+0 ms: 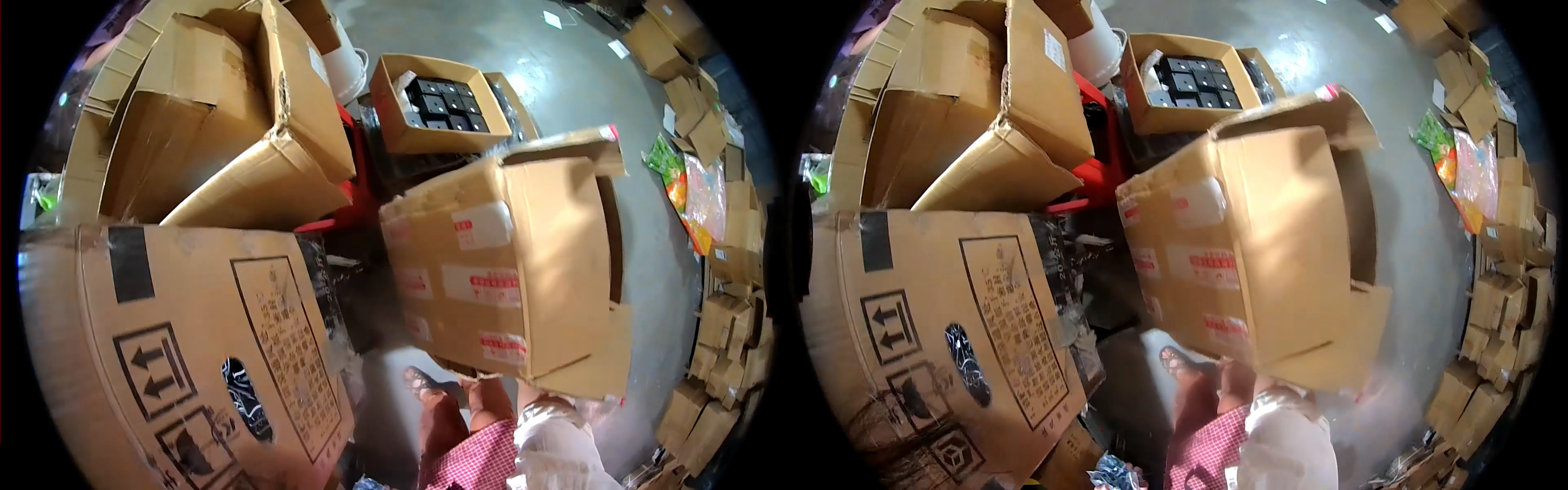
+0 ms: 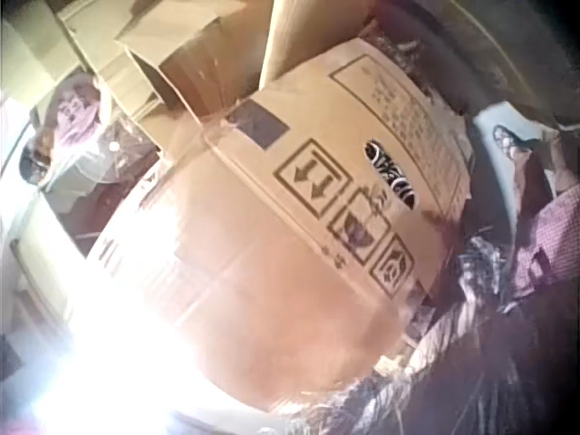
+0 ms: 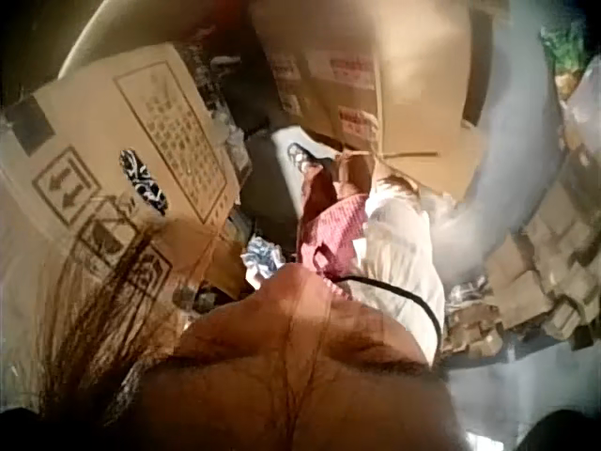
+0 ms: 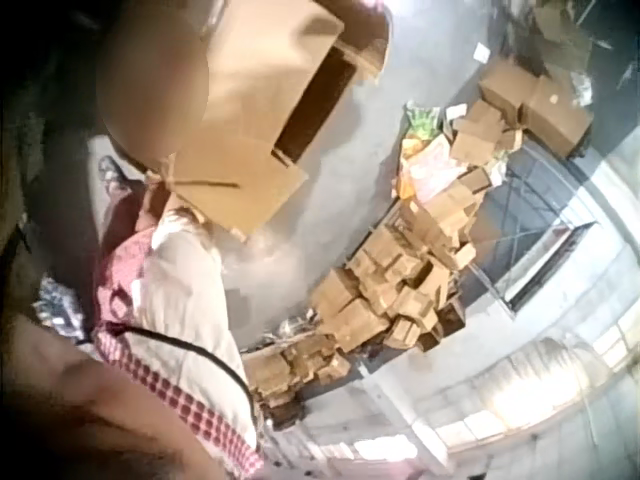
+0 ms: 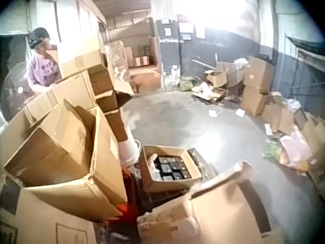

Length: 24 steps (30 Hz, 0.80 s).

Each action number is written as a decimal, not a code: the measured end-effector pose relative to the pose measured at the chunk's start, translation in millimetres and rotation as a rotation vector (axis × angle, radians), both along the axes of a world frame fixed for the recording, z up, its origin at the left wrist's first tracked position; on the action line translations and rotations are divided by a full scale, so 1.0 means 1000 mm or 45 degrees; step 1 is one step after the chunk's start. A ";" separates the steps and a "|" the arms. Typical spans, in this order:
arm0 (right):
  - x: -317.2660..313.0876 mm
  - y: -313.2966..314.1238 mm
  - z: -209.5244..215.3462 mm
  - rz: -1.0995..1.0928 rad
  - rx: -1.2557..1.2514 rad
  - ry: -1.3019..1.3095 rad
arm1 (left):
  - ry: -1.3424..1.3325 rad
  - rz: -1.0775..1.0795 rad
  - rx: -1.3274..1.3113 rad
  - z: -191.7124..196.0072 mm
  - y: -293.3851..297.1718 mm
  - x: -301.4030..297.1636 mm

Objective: The person picks up metal components from boxes, weighs some on a scale, and puts others into large cardboard bins on the floor.

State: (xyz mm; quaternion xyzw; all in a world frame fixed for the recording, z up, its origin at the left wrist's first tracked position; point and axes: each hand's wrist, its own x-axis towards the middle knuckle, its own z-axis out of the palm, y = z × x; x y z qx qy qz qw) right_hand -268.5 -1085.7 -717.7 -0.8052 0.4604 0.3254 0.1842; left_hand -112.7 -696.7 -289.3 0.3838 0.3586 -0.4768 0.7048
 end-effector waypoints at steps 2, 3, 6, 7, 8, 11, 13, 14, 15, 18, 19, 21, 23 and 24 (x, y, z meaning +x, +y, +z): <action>0.002 -0.003 -0.002 0.023 0.018 0.002 | 0.004 0.004 0.021 -0.008 -0.012 0.007; 0.004 -0.004 -0.001 0.034 0.028 0.000 | 0.001 0.006 0.027 -0.011 -0.017 0.009; -0.002 -0.007 0.007 0.060 0.061 0.007 | 0.002 0.000 0.017 -0.020 -0.029 0.015; -0.005 -0.008 0.010 0.065 0.070 0.005 | -0.001 -0.004 0.011 -0.022 -0.034 0.016; -0.009 -0.010 0.013 0.062 0.079 0.010 | -0.004 -0.013 0.002 -0.025 -0.038 0.017; -0.008 -0.013 0.017 0.109 0.091 0.027 | -0.009 0.004 -0.025 -0.033 -0.040 0.019; -0.019 0.001 0.020 0.110 0.122 0.042 | -0.004 -0.004 -0.007 -0.027 -0.042 0.017; -0.020 -0.002 0.015 0.104 0.122 0.038 | -0.010 -0.001 -0.009 -0.030 -0.044 0.017; -0.020 -0.009 0.009 0.112 0.114 0.032 | -0.017 0.002 -0.017 -0.037 -0.048 0.017; -0.019 -0.005 0.007 0.118 0.143 0.037 | -0.024 -0.004 -0.009 -0.038 -0.050 0.021; -0.021 -0.008 0.007 0.103 0.148 0.048 | -0.017 -0.003 -0.012 -0.040 -0.050 0.022; -0.024 -0.010 0.009 0.106 0.167 0.048 | -0.010 -0.009 -0.015 -0.040 -0.052 0.024; -0.029 -0.009 0.016 0.109 0.197 0.049 | -0.005 -0.016 -0.025 -0.038 -0.053 0.025; -0.033 -0.011 0.021 0.102 0.212 0.039 | 0.001 -0.022 -0.033 -0.039 -0.055 0.025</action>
